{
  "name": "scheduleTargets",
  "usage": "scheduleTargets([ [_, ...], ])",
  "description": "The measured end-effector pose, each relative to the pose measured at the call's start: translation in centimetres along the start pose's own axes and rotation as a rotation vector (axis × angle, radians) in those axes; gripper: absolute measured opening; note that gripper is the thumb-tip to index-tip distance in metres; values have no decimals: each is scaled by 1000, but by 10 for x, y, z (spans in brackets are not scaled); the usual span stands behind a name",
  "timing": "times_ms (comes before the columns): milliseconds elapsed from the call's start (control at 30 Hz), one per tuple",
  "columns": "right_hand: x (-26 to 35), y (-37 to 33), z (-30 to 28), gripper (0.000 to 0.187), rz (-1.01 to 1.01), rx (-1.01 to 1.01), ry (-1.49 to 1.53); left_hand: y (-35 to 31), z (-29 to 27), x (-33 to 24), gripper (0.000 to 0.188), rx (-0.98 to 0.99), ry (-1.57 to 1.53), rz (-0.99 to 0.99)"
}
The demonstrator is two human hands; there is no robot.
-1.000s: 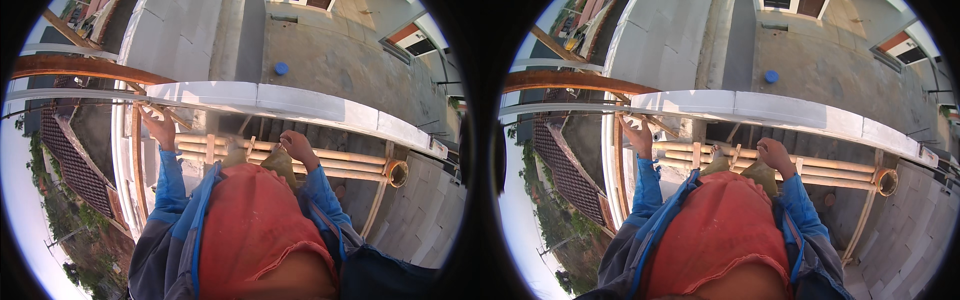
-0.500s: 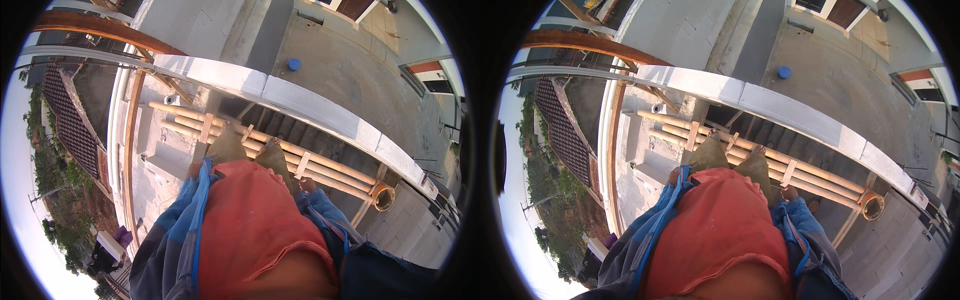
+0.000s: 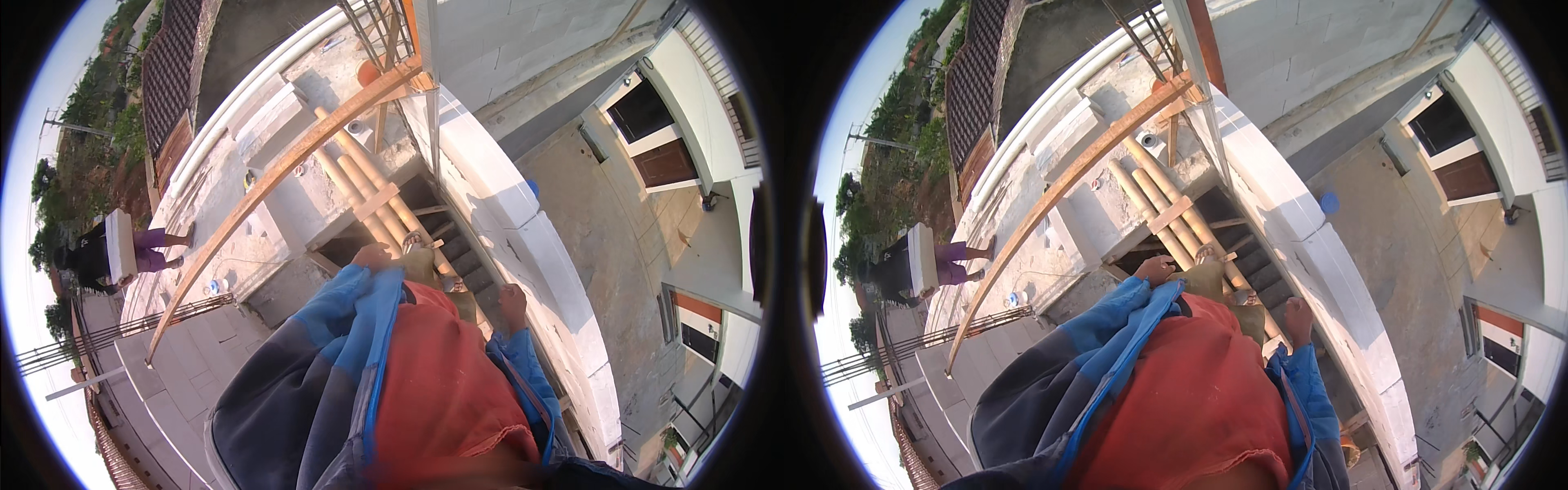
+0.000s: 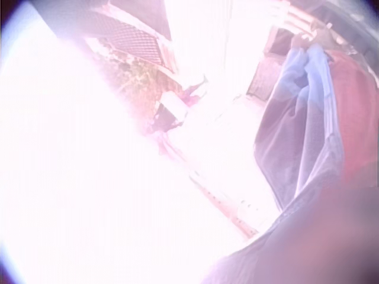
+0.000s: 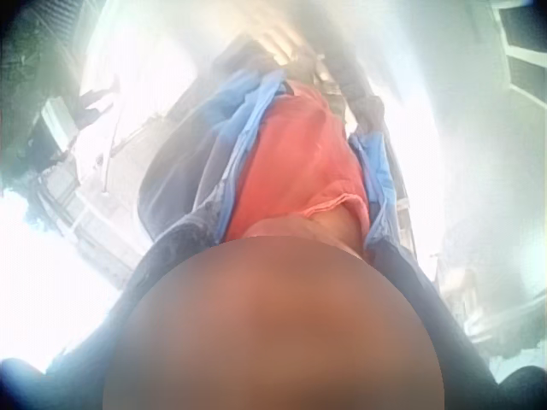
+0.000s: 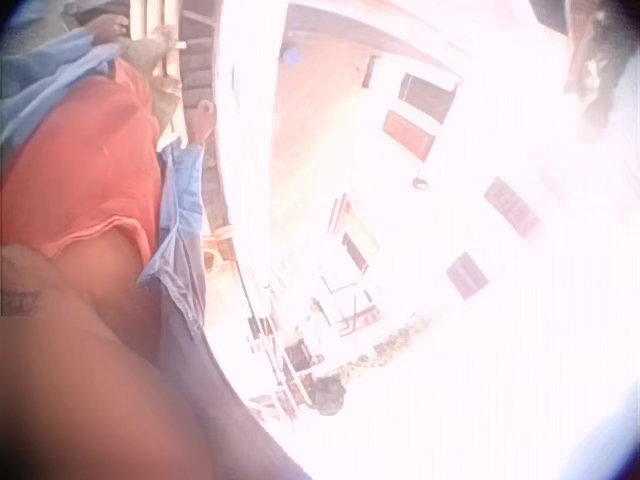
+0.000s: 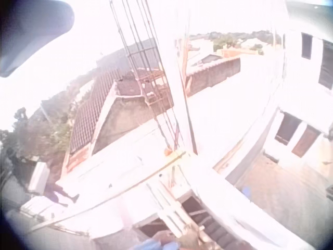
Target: The person stands on bamboo scaffolding and uses both hands to position and secure a long metal bar onto the structure. They adjust the bar's placement and tie it to the bamboo poles using a string or wire.
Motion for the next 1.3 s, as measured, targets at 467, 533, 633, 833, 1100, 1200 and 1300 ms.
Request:
scheduleTargets([
  [467, 268, 58, 1, 85, -607, -245, -1163, -37, -36, 157, 49, -265, -415, -521],
  [533, 240, 74, -6, 94, -511, -195, -1196, -54, -35, 187, 46, -274, -472, -615],
  [633, 228, 85, 2, 94, -515, -201, -1198, -83, -12, 240, 47, -290, -433, -725],
  [833, 214, 79, 5, 98, -355, -138, -1311, -165, 60, 285, 45, -434, -399, -790],
  [1100, 216, 66, 1, 101, -430, -115, -1220, -180, 206, 212, 35, -170, -337, -372],
  [1200, 221, 69, -19, 101, -403, -209, -1192, -151, 178, 187, 44, -129, -415, -402],
  [1300, 215, 66, -10, 101, -531, -179, -1122, -177, 173, 188, 46, -258, -418, -522],
])
Point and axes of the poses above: each hand's wrist, its own y-axis towards the middle knuckle, its own z-axis out of the palm, x = y × z, the point moved 10 cm from there along y, towards the middle knuckle, and after that the axes turned 10 degrees about -z, right-handed, at the moved point
